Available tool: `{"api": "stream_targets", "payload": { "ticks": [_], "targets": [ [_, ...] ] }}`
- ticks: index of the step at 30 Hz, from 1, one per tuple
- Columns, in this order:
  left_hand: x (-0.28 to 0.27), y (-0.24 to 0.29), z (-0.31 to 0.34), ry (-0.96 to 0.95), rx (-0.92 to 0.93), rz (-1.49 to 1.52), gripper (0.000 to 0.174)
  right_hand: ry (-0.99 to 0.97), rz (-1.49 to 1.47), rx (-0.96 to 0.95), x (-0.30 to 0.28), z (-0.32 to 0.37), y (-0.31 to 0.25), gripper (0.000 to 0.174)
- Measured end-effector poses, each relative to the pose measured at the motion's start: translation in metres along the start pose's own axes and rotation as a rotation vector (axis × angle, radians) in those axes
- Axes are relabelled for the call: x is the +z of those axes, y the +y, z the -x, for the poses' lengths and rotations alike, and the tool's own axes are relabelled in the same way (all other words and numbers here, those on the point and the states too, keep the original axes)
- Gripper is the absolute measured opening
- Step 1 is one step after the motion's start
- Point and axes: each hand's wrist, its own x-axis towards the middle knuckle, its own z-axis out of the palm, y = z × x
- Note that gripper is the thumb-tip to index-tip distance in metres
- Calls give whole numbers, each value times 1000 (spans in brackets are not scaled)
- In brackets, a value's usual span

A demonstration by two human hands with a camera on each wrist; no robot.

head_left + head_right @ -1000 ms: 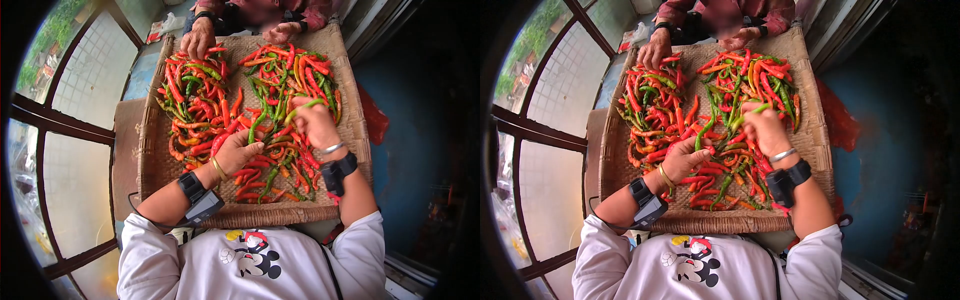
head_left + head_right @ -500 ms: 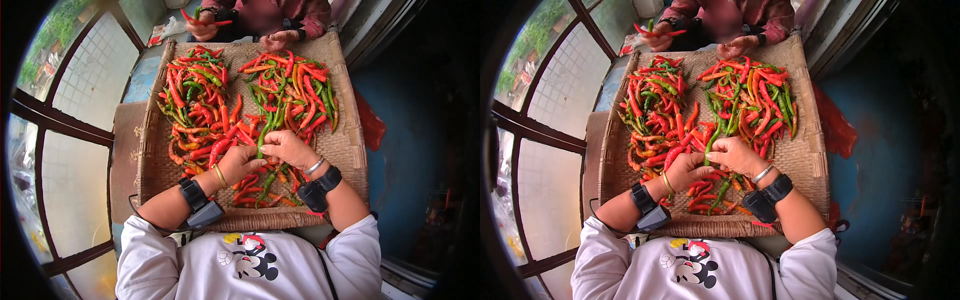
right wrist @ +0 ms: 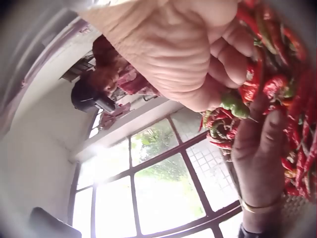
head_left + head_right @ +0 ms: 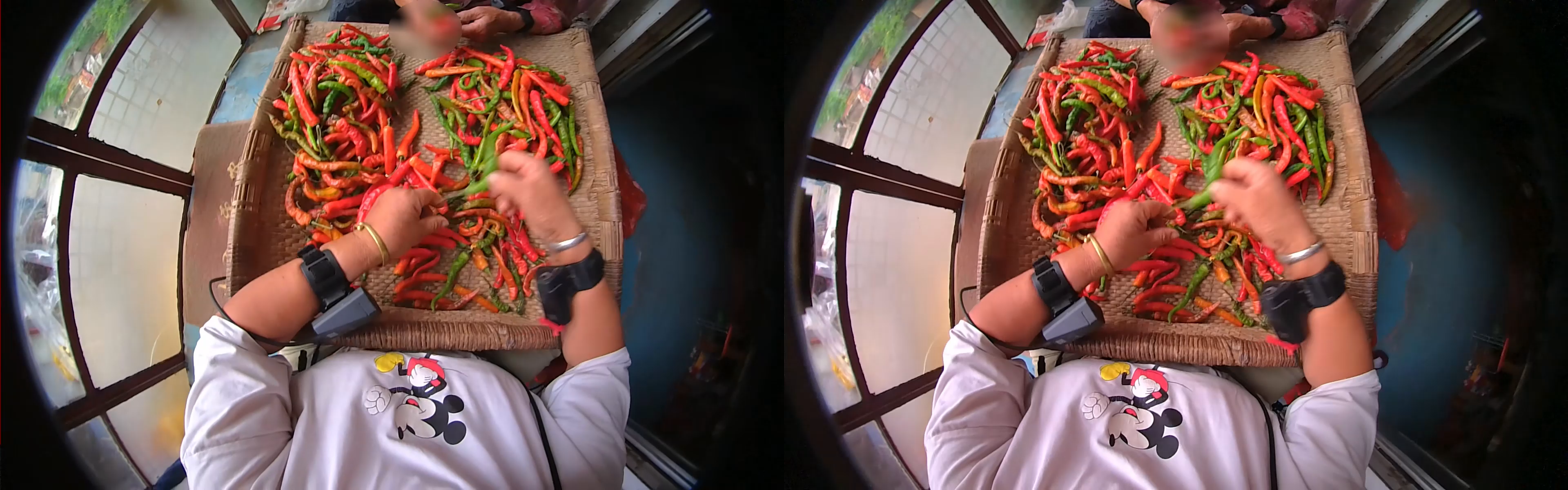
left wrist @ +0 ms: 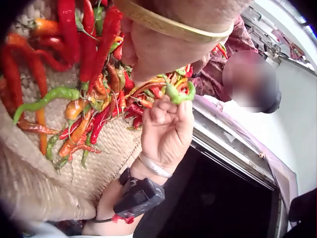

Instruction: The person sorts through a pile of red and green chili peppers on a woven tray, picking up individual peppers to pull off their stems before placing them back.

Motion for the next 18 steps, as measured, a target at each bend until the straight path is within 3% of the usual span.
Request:
{"api": "stream_targets", "payload": {
  "ticks": [5, 7, 9, 11, 14, 16, 18],
  "targets": [
    [-1, -6, 0, -32, 50, -108, 18, 454, -468, -101, -40, -3, -4, 19],
    [1, -6, 1, -60, 137, -302, 16, 457, -489, -57, -40, -4, 7, 21],
    [2, -7, 2, -84, 166, -354, 15, 242, -225, 106, -25, -5, 15, 21],
    [1, -8, 3, -105, 192, -409, 14, 17, -105, 135, -5, -4, 16, 19],
    [-9, 1, 4, -168, 194, -482, 16, -97, 49, 121, 16, 1, 15, 18],
    [-20, 18, 2, -454, -19, -715, 22, -254, 78, 174, 21, 2, 16, 18],
    [-16, 10, 4, -500, -49, -750, 25, -253, 68, 195, 21, 0, 25, 18]
  ]
}}
